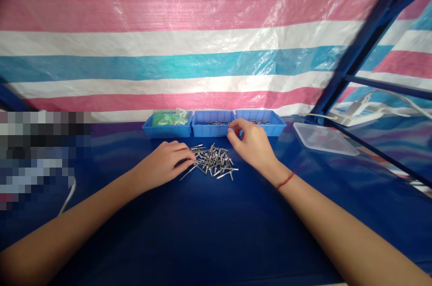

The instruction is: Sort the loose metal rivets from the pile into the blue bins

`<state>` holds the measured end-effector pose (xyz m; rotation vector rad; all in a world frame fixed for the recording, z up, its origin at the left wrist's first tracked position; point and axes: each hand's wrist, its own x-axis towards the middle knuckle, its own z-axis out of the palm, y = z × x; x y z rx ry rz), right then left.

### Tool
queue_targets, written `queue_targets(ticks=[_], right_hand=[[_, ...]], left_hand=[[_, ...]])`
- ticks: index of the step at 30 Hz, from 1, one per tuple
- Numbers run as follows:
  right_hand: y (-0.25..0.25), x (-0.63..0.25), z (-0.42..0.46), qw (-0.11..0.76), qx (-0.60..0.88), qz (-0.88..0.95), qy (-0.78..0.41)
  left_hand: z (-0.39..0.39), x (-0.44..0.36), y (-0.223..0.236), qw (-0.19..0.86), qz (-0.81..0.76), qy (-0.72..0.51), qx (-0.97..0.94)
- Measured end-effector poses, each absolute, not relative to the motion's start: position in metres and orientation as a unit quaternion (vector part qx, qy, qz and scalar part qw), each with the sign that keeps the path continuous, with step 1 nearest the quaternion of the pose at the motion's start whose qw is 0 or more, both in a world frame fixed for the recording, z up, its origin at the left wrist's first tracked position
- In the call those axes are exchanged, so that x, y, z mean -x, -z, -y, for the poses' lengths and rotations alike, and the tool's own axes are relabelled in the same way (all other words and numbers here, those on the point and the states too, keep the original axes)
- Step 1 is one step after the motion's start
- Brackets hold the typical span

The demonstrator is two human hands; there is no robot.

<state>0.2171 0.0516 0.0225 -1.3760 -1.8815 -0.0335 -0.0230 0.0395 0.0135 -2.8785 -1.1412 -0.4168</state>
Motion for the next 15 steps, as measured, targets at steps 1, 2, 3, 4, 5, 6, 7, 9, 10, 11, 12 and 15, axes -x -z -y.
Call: queue_targets(ticks=[1,2,3,4,5,6,7,9,10,11,12,15], right_hand=[[-0.022,-0.214,-0.049,0.390,0.529,0.754,0.008],[-0.021,-0.211,-0.046,0.385,0.516,0.765,0.002],[-0.020,-0.208,-0.044,0.381,0.505,0.774,-0.005],[-0.020,-0.206,-0.042,0.378,0.497,0.781,-0.013],[-0.019,-0.204,-0.040,0.376,0.492,0.785,-0.022],[-0.018,-0.201,-0.038,0.375,0.488,0.787,-0.033],[-0.017,-0.199,-0.037,0.377,0.487,0.787,-0.049],[-0.016,-0.193,-0.033,0.392,0.482,0.777,-0.098],[-0.015,-0.190,-0.031,0.403,0.476,0.771,-0.131],[-0.014,-0.187,-0.029,0.415,0.468,0.763,-0.165],[-0.014,-0.185,-0.026,0.427,0.457,0.755,-0.196],[-0.015,-0.180,-0.020,0.457,0.427,0.743,-0.236]], left_hand=[[-0.040,0.023,-0.013,0.013,0.363,0.129,0.923],[-0.041,0.023,-0.012,0.016,0.363,0.127,0.923],[-0.041,0.022,-0.011,0.015,0.364,0.131,0.922],[-0.041,0.021,-0.010,0.010,0.368,0.144,0.919],[-0.041,0.020,-0.009,-0.004,0.373,0.166,0.913],[-0.041,0.019,-0.008,-0.026,0.382,0.197,0.903],[-0.040,0.017,-0.007,-0.056,0.392,0.234,0.888],[-0.038,0.012,-0.006,-0.119,0.412,0.306,0.850],[-0.037,0.010,-0.005,-0.147,0.420,0.334,0.831],[-0.036,0.008,-0.005,-0.168,0.426,0.354,0.816],[-0.034,0.006,-0.004,-0.185,0.429,0.367,0.804],[-0.031,0.003,-0.003,-0.224,0.423,0.385,0.789]])
